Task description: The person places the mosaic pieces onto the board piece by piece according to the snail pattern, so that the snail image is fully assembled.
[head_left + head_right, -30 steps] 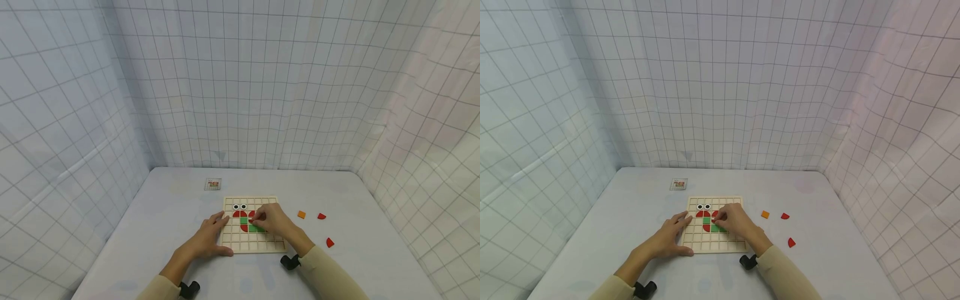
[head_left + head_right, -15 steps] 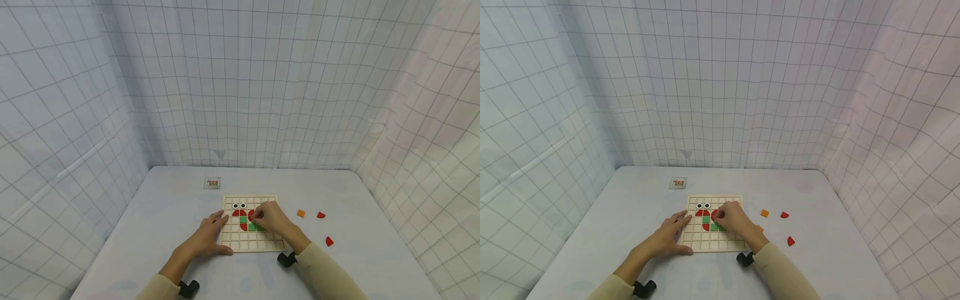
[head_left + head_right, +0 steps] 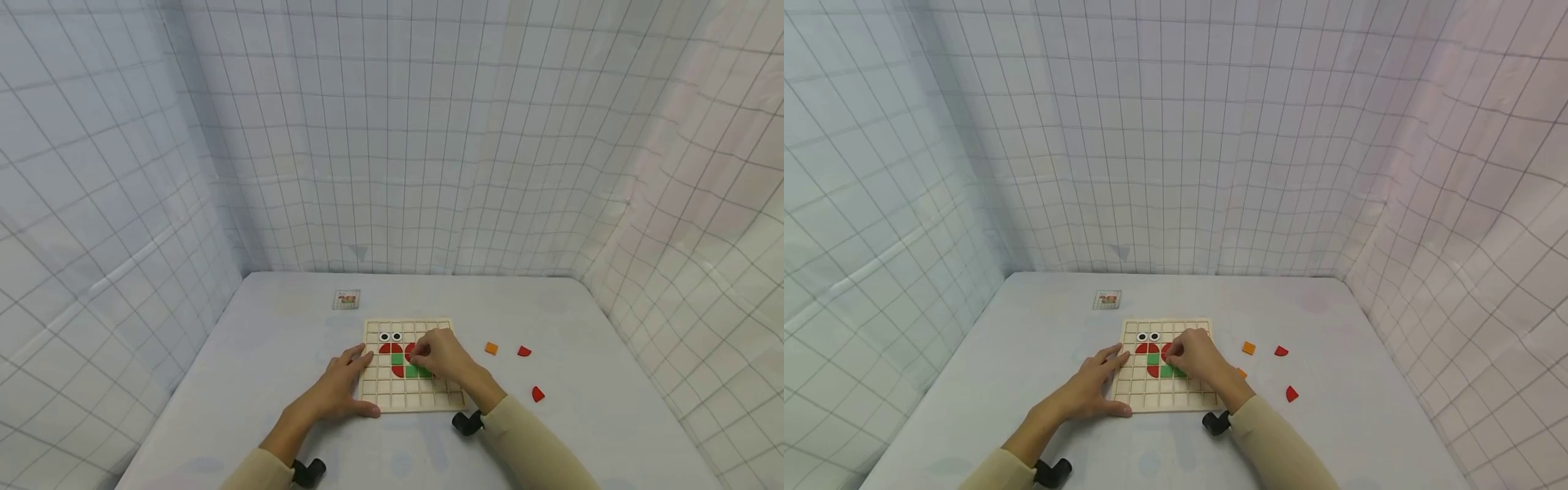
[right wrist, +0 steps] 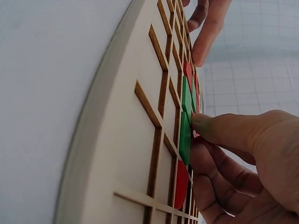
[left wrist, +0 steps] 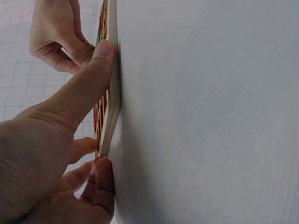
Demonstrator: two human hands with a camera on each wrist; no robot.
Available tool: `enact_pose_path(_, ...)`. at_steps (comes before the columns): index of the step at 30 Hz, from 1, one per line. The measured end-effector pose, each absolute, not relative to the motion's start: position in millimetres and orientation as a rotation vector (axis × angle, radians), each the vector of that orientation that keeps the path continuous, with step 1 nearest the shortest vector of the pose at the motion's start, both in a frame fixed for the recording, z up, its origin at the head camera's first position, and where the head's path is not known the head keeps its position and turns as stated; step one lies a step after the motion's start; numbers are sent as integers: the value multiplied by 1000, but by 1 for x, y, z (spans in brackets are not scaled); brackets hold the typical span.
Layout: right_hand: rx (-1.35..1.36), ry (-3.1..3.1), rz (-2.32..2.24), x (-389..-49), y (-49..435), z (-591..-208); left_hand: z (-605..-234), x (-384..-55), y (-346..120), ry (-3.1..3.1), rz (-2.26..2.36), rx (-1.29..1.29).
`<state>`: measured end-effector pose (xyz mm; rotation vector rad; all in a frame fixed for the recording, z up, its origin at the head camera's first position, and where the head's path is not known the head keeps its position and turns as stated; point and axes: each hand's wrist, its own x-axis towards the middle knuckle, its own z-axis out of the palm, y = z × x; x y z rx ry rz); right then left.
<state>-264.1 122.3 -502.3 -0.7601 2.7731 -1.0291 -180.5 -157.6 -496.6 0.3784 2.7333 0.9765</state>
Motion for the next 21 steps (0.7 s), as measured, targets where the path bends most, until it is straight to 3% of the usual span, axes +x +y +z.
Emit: enact_pose_path(21, -716, 2856, -1080, -265, 155, -501, -499, -180, -156, 2746, 965, 360)
